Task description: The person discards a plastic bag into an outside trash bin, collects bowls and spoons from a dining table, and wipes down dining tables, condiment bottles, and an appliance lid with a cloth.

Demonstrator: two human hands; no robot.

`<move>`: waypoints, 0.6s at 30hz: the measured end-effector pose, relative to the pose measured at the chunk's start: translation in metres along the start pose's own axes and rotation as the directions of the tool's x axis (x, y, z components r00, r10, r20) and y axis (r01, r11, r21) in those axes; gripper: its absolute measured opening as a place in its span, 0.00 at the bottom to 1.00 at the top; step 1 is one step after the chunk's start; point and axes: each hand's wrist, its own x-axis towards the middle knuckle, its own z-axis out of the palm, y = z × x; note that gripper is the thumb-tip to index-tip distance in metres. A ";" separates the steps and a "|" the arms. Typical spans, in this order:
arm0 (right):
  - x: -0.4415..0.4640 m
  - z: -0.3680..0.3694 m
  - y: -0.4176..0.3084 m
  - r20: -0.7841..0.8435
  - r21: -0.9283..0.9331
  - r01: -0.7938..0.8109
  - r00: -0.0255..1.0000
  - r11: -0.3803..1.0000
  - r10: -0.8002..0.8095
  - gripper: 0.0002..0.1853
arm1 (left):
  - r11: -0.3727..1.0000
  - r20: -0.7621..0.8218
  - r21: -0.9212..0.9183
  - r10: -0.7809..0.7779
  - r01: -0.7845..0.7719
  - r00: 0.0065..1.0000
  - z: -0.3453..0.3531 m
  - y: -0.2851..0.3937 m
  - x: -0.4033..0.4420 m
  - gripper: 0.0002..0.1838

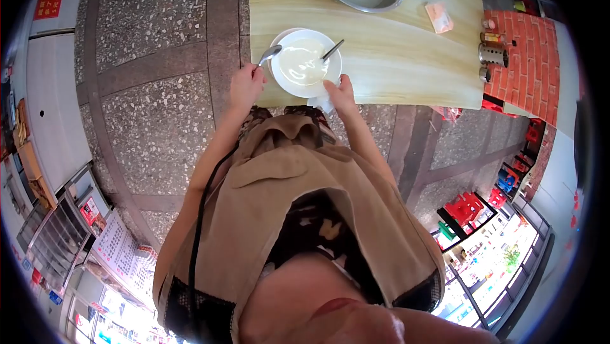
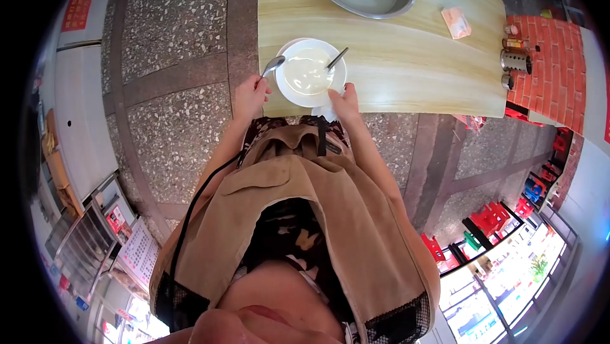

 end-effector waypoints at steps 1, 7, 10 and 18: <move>0.002 0.001 -0.001 0.008 -0.021 -0.025 1.000 0.999 0.025 0.20 | 1.000 -0.001 -0.003 -0.001 0.001 1.000 0.003 -0.003 0.002 0.11; 0.024 0.002 0.015 -0.029 -0.149 0.039 0.999 0.988 -0.044 0.18 | 0.987 0.107 0.149 0.040 -0.056 0.993 0.021 -0.005 0.011 0.14; 0.028 0.003 0.018 -0.052 -0.251 0.069 0.995 0.966 -0.084 0.18 | 0.974 0.120 0.210 0.061 -0.085 0.991 0.029 -0.005 0.018 0.13; 0.009 -0.015 -0.016 -0.042 -0.754 0.130 0.969 0.644 -0.245 0.19 | 0.958 0.314 0.285 -0.110 0.017 0.943 0.036 0.009 0.024 0.15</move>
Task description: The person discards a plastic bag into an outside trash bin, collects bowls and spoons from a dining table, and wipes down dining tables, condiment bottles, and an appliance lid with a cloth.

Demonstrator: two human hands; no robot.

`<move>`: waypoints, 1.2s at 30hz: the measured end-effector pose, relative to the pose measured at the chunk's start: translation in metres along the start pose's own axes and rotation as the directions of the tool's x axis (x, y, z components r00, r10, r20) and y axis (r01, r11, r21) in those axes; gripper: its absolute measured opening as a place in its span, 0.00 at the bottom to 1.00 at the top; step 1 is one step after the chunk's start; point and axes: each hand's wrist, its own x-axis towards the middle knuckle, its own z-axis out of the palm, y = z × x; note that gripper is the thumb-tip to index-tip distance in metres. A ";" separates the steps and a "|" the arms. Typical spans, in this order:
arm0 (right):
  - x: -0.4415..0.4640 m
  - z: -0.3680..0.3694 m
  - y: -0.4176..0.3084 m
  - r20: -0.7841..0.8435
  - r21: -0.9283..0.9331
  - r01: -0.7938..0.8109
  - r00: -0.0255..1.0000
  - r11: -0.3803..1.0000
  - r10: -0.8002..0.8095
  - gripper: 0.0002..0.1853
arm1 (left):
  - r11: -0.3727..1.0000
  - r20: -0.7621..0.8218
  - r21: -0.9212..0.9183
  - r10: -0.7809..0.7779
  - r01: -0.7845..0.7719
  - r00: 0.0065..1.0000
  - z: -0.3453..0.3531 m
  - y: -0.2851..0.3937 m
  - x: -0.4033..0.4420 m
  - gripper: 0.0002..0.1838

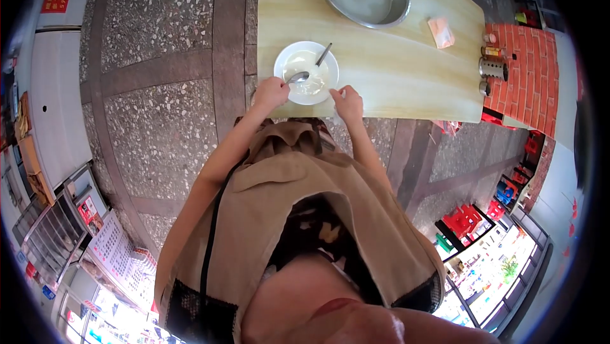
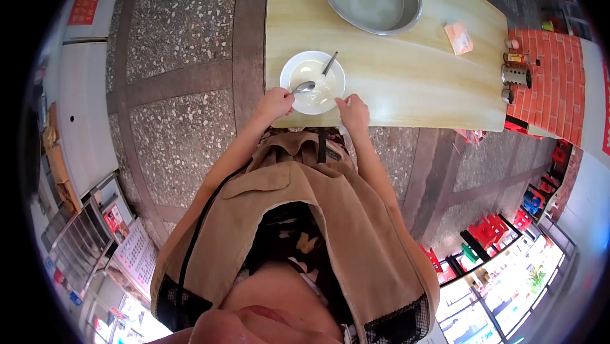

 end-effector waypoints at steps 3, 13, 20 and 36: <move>-0.006 -0.013 0.003 -0.135 0.001 0.002 0.991 1.000 -0.002 0.19 | 0.998 -0.003 0.025 0.050 -0.050 0.999 -0.002 0.007 -0.007 0.16; 0.000 -0.026 0.001 -0.230 0.277 0.127 0.971 0.953 -0.062 0.17 | 0.885 -0.110 0.465 0.101 -0.038 0.989 -0.012 0.039 -0.045 0.17; -0.007 -0.032 -0.058 0.002 0.917 -0.024 0.998 0.398 0.056 0.19 | 0.817 -0.291 0.116 0.571 -0.564 0.768 -0.022 0.083 -0.074 0.21; 0.097 -0.024 -0.154 -0.269 0.375 0.536 0.843 0.756 -0.465 0.25 | 0.823 -0.674 -0.271 0.208 -0.499 0.709 -0.049 0.029 -0.025 0.17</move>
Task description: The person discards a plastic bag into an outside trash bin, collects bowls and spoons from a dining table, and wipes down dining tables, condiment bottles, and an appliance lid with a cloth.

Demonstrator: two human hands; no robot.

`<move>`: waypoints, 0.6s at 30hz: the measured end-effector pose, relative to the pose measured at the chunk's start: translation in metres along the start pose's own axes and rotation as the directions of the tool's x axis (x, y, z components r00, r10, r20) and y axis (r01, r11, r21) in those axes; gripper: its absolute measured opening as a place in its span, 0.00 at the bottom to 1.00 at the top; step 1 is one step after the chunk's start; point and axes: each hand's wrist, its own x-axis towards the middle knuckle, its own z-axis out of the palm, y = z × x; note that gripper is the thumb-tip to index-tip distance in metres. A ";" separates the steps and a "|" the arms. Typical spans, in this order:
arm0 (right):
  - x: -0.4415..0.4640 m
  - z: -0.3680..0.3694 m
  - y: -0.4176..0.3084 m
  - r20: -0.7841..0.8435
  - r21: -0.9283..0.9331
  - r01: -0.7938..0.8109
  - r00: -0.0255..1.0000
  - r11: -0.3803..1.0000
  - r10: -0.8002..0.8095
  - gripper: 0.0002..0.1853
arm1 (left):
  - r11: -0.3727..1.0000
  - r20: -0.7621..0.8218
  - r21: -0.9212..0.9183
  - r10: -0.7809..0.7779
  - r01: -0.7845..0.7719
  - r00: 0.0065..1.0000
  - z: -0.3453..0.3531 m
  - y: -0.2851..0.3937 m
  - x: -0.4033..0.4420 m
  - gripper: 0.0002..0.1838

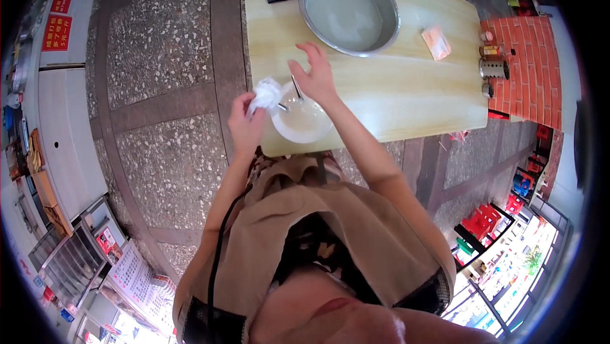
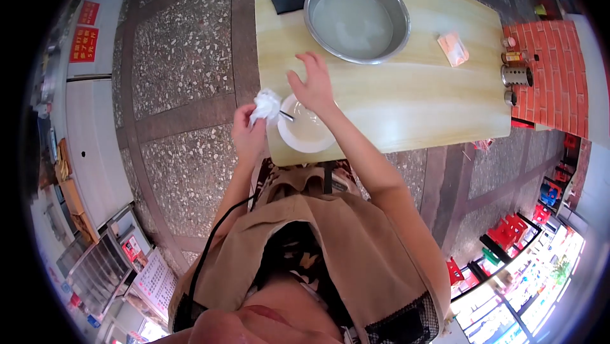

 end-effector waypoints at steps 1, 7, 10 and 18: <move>0.028 0.020 0.012 0.005 -0.050 0.073 0.997 0.996 -0.072 0.25 | 0.998 -0.042 -0.057 -0.030 0.027 0.999 -0.007 -0.011 -0.001 0.17; 0.217 0.120 0.058 -0.077 -0.460 0.114 0.983 0.881 -0.167 0.33 | 0.997 -0.152 0.035 -0.060 0.066 0.986 -0.067 -0.052 -0.045 0.16; 0.255 0.139 0.083 -0.240 -0.609 -0.104 0.969 0.786 -0.059 0.37 | 0.985 -0.139 0.063 -0.152 0.162 0.979 -0.098 -0.065 -0.076 0.16; 0.190 0.163 0.081 0.002 -0.320 -0.305 0.947 0.897 0.323 0.18 | 0.967 -0.086 0.007 -0.253 0.254 0.964 -0.117 -0.083 -0.076 0.16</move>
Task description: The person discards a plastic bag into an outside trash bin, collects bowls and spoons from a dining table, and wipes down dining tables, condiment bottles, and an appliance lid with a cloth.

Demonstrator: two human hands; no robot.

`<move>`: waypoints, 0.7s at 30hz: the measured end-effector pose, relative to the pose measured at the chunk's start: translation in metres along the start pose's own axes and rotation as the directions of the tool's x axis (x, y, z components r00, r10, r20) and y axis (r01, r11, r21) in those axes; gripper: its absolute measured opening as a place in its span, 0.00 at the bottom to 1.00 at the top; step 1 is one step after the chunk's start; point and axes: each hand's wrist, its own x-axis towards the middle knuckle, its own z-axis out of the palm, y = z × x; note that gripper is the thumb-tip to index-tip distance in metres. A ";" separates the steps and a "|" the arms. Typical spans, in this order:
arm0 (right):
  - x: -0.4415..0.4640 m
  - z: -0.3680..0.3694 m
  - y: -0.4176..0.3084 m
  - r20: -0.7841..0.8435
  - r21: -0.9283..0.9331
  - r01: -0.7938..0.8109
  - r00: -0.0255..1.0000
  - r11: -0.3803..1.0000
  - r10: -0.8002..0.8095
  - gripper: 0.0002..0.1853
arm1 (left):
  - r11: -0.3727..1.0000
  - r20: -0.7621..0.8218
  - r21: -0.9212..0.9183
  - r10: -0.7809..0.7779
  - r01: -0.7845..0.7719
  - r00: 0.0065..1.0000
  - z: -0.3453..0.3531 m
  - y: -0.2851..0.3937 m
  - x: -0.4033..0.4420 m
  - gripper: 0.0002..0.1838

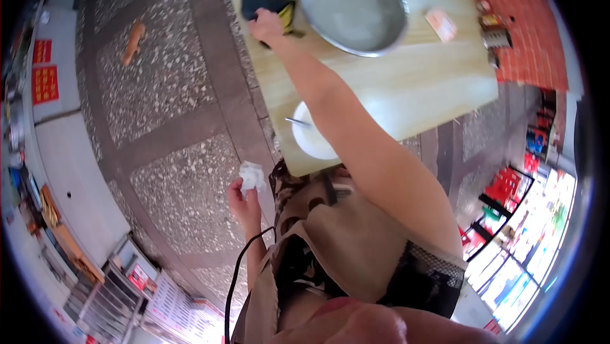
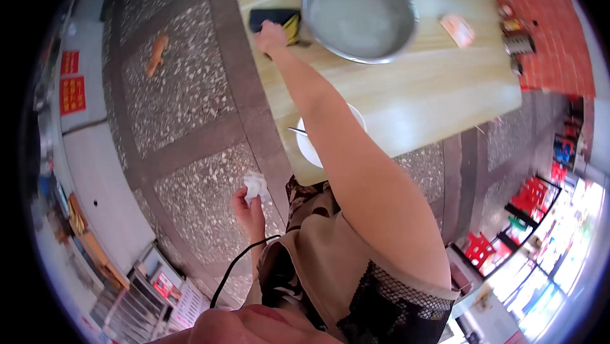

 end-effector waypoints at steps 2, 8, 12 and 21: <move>-0.029 -0.028 -0.006 -0.018 0.431 -0.049 0.998 0.901 0.063 0.19 | 0.994 0.117 -0.060 0.094 -0.087 0.989 0.012 0.014 0.019 0.16; -0.214 -0.177 0.008 0.118 0.993 -0.113 0.974 -0.039 0.195 0.17 | 0.954 0.420 0.041 0.254 -0.298 0.871 0.068 0.071 0.048 0.16; -0.328 -0.271 0.059 0.017 0.999 -0.002 0.884 -0.033 0.468 0.17 | 0.875 0.628 0.032 0.358 -0.482 0.691 0.115 0.114 0.040 0.16; -0.371 -0.261 0.229 -0.293 -0.144 -0.056 0.956 0.988 0.012 0.24 | 0.612 0.713 -0.038 0.571 -0.790 0.408 0.291 0.152 -0.018 0.18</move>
